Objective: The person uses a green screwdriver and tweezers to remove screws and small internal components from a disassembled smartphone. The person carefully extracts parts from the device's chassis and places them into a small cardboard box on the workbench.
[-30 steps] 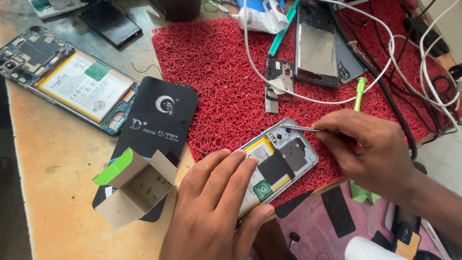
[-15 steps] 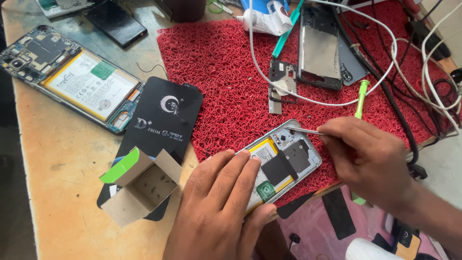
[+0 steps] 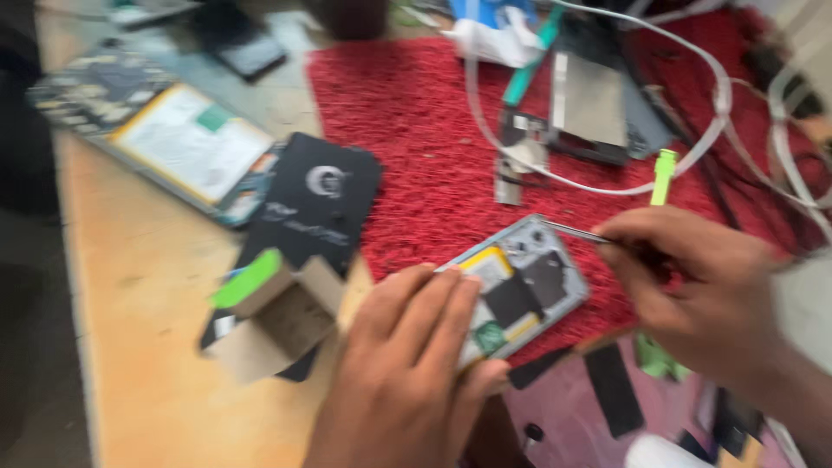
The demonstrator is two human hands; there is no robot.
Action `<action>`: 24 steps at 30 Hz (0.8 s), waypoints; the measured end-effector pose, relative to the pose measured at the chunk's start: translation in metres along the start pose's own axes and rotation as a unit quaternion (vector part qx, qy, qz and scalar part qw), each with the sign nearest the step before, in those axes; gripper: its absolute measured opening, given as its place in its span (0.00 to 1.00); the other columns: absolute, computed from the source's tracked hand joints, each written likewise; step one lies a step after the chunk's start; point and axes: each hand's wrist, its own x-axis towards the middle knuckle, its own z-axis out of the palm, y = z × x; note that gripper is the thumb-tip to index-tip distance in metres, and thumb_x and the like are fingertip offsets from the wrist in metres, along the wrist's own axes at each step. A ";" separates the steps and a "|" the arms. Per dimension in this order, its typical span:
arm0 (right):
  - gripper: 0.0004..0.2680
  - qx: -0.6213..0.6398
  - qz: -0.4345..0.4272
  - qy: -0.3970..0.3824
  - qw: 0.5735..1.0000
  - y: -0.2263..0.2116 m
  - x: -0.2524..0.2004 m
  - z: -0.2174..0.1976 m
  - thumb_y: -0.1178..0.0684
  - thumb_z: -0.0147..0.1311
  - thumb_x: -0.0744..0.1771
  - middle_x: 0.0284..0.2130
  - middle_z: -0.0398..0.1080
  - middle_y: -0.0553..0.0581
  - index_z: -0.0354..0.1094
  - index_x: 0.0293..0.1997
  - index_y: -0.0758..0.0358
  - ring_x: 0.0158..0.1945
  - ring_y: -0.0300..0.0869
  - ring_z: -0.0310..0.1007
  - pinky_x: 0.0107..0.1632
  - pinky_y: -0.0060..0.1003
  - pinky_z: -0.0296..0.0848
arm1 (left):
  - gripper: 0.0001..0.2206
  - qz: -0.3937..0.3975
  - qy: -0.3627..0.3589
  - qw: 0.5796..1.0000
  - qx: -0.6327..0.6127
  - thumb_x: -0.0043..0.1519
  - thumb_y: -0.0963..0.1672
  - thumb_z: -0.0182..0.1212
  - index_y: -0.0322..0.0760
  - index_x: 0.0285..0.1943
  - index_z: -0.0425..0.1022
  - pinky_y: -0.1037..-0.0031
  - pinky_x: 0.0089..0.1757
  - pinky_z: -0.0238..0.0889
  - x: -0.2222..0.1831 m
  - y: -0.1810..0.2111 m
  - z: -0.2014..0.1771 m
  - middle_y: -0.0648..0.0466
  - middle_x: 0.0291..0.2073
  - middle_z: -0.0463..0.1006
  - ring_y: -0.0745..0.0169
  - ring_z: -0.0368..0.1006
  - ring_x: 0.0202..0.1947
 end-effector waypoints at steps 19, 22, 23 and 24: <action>0.22 -0.145 -0.406 -0.166 0.887 -0.120 0.069 0.033 0.49 0.61 0.55 0.46 0.77 0.60 0.75 0.51 0.64 0.45 0.50 0.80 0.41 0.44 0.76 | 0.23 0.007 0.037 0.999 0.008 0.62 0.49 0.66 0.31 0.61 0.75 0.59 0.67 0.56 -0.020 0.004 -0.007 0.48 0.58 0.71 0.49 0.63 0.67; 0.18 -0.137 -0.391 -0.135 0.900 -0.111 0.065 0.033 0.52 0.61 0.57 0.45 0.77 0.60 0.74 0.50 0.61 0.45 0.50 0.79 0.42 0.45 0.75 | 0.24 0.011 0.034 0.999 0.015 0.61 0.50 0.66 0.30 0.61 0.75 0.58 0.67 0.57 -0.020 0.002 -0.008 0.47 0.57 0.71 0.48 0.64 0.66; 0.16 -0.131 -0.385 -0.118 0.906 -0.103 0.062 0.033 0.54 0.62 0.58 0.45 0.77 0.60 0.74 0.49 0.60 0.45 0.50 0.79 0.42 0.45 0.75 | 0.25 0.011 0.030 0.999 0.014 0.61 0.50 0.65 0.29 0.62 0.74 0.58 0.67 0.57 -0.019 0.003 -0.008 0.46 0.57 0.71 0.48 0.65 0.66; 0.15 -0.109 -0.338 -0.102 0.929 -0.095 0.053 0.031 0.55 0.61 0.60 0.45 0.76 0.60 0.74 0.50 0.60 0.44 0.48 0.79 0.43 0.42 0.75 | 0.27 0.009 0.021 1.000 0.009 0.60 0.50 0.65 0.26 0.63 0.74 0.57 0.67 0.57 -0.019 0.003 -0.010 0.44 0.57 0.71 0.47 0.65 0.65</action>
